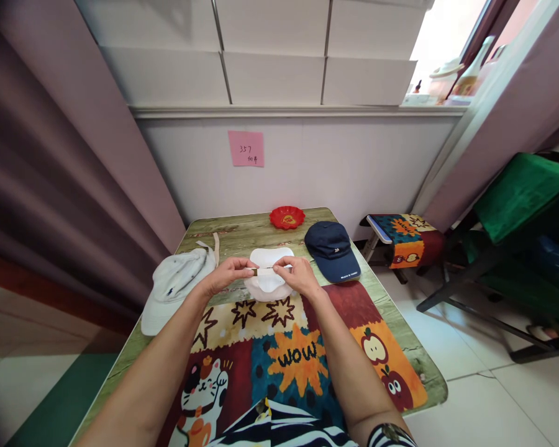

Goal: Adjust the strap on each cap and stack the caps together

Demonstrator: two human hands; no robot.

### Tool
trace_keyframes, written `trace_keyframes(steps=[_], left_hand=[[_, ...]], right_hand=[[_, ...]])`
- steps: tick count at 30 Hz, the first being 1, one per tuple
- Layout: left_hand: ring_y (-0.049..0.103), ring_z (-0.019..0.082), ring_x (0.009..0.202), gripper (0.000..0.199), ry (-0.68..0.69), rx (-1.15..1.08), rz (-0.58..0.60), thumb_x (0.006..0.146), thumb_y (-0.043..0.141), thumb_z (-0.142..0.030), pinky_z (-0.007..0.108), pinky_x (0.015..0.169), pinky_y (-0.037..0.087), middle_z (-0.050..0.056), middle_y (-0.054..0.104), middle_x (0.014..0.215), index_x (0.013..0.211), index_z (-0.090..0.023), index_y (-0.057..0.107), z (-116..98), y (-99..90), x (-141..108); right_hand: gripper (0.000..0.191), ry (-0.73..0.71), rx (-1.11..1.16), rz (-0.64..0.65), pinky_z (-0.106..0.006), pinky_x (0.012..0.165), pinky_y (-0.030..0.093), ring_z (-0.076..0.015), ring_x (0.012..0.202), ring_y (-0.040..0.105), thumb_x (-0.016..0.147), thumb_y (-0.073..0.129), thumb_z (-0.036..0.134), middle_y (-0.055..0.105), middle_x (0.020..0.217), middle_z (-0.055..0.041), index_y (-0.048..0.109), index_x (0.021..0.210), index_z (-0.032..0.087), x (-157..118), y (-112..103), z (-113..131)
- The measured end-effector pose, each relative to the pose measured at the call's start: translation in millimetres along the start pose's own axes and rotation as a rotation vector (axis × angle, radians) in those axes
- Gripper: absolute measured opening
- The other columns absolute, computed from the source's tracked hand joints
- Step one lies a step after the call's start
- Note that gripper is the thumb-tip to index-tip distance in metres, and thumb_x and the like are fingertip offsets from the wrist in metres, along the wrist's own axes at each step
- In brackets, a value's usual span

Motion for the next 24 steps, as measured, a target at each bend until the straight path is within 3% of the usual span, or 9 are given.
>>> trace_keyframes(steps=[7, 11, 17, 21, 24], left_hand=[[0.063, 0.023, 0.086, 0.035, 0.019, 0.015, -0.024, 0.069, 0.078, -0.043, 0.032, 0.082, 0.045, 0.007, 0.073, 0.093, 0.09, -0.014, 0.074, 4, 0.7, 0], [0.064, 0.025, 0.095, 0.037, 0.025, 0.082, 0.012, 0.072, 0.077, -0.046, 0.034, 0.087, 0.046, 0.007, 0.073, 0.1, 0.095, -0.017, 0.074, 0, -2.2, -5], [0.053, 0.031, 0.128, 0.051, 0.056, 0.259, -0.001, 0.065, 0.083, -0.043, 0.042, 0.111, 0.035, 0.009, 0.064, 0.131, 0.111, -0.023, 0.071, -4, -23.5, -17], [0.042, 0.034, 0.139, 0.06, 0.069, 0.353, 0.006, 0.061, 0.083, -0.036, 0.047, 0.117, 0.026, 0.011, 0.053, 0.146, 0.119, -0.024, 0.069, 10, -33.4, -15], [0.044, 0.037, 0.138, 0.057, 0.08, 0.404, -0.017, 0.059, 0.081, -0.029, 0.049, 0.117, 0.026, 0.014, 0.052, 0.147, 0.115, -0.022, 0.071, 21, -31.7, -9]], right_hand=[[0.026, 0.022, -0.019, 0.01, -0.026, 0.065, 0.042, -0.015, 0.065, 0.061, 0.084, 0.063, 0.041, 0.075, 0.082, -0.002, 0.077, 0.087, 0.019, -1, -2, -3], [0.029, 0.003, -0.057, 0.07, -0.032, 0.084, 0.046, -0.0221, 0.089, 0.067, 0.084, 0.066, 0.045, 0.076, 0.099, -0.0052, 0.076, 0.097, 0.021, -3, -10, -9], [0.084, -0.04, -0.175, 0.286, -0.044, 0.109, 0.036, -0.0318, 0.132, 0.049, 0.064, 0.084, 0.053, 0.055, 0.142, -0.0112, 0.056, 0.137, 0.026, -11, -25, -33], [0.087, 0.042, -0.376, 0.315, -0.048, 0.112, 0.031, -0.033, 0.136, 0.045, 0.063, 0.085, 0.036, 0.05, 0.147, -0.0101, 0.05, 0.142, 0.029, -12, -29, -49], [0.082, 0.079, -0.496, 0.286, -0.049, 0.111, 0.032, -0.0315, 0.134, 0.047, 0.064, 0.081, 0.021, 0.052, 0.146, -0.0082, 0.052, 0.14, 0.031, -11, -26, -55]])
Point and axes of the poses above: each hand's wrist, its own x-axis towards the middle knuckle, its own y-axis out of the palm, z = x × y, the point moved 3 cm from there along x, towards the middle knuckle
